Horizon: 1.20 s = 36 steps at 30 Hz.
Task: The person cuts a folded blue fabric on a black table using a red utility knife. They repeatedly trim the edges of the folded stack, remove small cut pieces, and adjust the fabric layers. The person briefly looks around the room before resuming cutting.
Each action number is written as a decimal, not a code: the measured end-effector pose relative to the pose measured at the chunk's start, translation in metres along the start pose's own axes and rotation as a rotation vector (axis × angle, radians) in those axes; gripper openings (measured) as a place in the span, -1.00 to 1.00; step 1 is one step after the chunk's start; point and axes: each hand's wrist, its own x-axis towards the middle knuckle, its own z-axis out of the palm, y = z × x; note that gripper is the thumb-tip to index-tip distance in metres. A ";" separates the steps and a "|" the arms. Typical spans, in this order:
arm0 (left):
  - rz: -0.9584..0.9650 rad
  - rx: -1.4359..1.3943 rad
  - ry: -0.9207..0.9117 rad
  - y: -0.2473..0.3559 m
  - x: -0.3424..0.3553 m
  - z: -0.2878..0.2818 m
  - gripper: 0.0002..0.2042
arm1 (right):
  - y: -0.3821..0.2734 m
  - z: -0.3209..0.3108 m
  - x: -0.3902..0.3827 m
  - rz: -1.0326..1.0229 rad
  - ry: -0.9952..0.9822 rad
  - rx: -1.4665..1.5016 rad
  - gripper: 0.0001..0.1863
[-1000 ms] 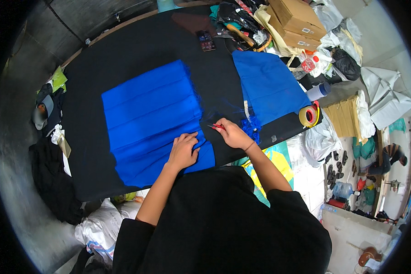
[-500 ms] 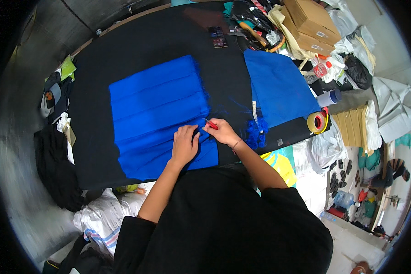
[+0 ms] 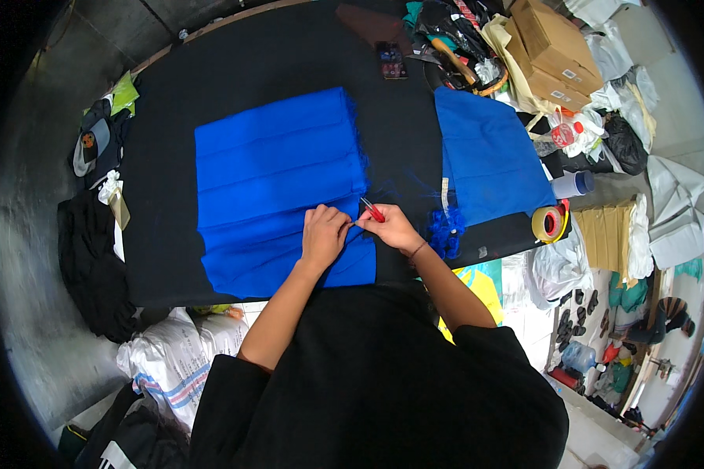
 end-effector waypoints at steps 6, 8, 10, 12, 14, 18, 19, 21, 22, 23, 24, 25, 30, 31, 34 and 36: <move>0.095 0.002 0.017 -0.004 -0.006 -0.001 -0.90 | -0.044 -0.016 -0.017 0.088 0.019 -0.388 -0.52; 0.116 -0.019 0.013 -0.006 -0.007 0.002 -0.88 | -0.030 -0.023 -0.010 0.026 -0.044 -0.388 -0.44; 0.121 -0.040 0.008 -0.007 -0.005 0.003 -0.86 | -0.037 -0.025 -0.008 0.029 -0.101 -0.444 -0.37; 0.085 -0.047 0.021 -0.004 -0.001 0.003 -0.84 | -0.037 -0.025 -0.006 0.047 -0.098 -0.440 -0.36; 0.050 -0.034 0.003 -0.002 0.005 0.004 -0.82 | -0.038 -0.026 -0.005 0.064 -0.097 -0.433 -0.36; 0.005 0.024 -0.069 -0.011 0.012 0.012 -0.81 | -0.036 -0.031 -0.005 0.099 -0.082 -0.408 -0.34; 0.001 0.037 -0.080 -0.014 0.012 0.016 -0.81 | -0.033 -0.032 -0.004 0.108 -0.073 -0.401 -0.34; 0.035 -0.007 -0.046 -0.019 0.009 0.018 -0.83 | -0.029 -0.033 -0.002 0.114 -0.059 -0.404 -0.33; 0.053 -0.030 -0.030 -0.020 0.008 0.018 -0.84 | -0.028 -0.033 -0.001 0.117 -0.051 -0.404 -0.33; 0.058 -0.042 -0.005 -0.021 0.006 0.019 -0.85 | -0.027 -0.034 -0.001 0.101 -0.044 -0.393 -0.33; 0.062 -0.053 0.018 -0.020 0.004 0.017 -0.86 | -0.028 -0.032 -0.001 0.084 -0.039 -0.381 -0.33; 0.066 -0.064 0.042 -0.020 0.002 0.015 -0.87 | -0.030 -0.030 -0.001 0.068 -0.034 -0.368 -0.33; 0.053 -0.038 0.027 -0.008 -0.003 -0.004 -0.89 | -0.037 -0.026 0.002 0.111 -0.102 -0.378 -0.33; 0.061 -0.036 0.029 -0.006 -0.003 -0.006 -0.88 | -0.038 -0.026 0.003 0.128 -0.121 -0.399 -0.32; 0.038 -0.042 0.008 -0.004 -0.007 -0.005 -0.86 | -0.042 -0.025 0.003 0.129 -0.151 -0.454 -0.31; 0.045 -0.071 0.013 -0.003 -0.010 -0.004 -0.87 | -0.045 -0.025 0.002 0.130 -0.156 -0.472 -0.31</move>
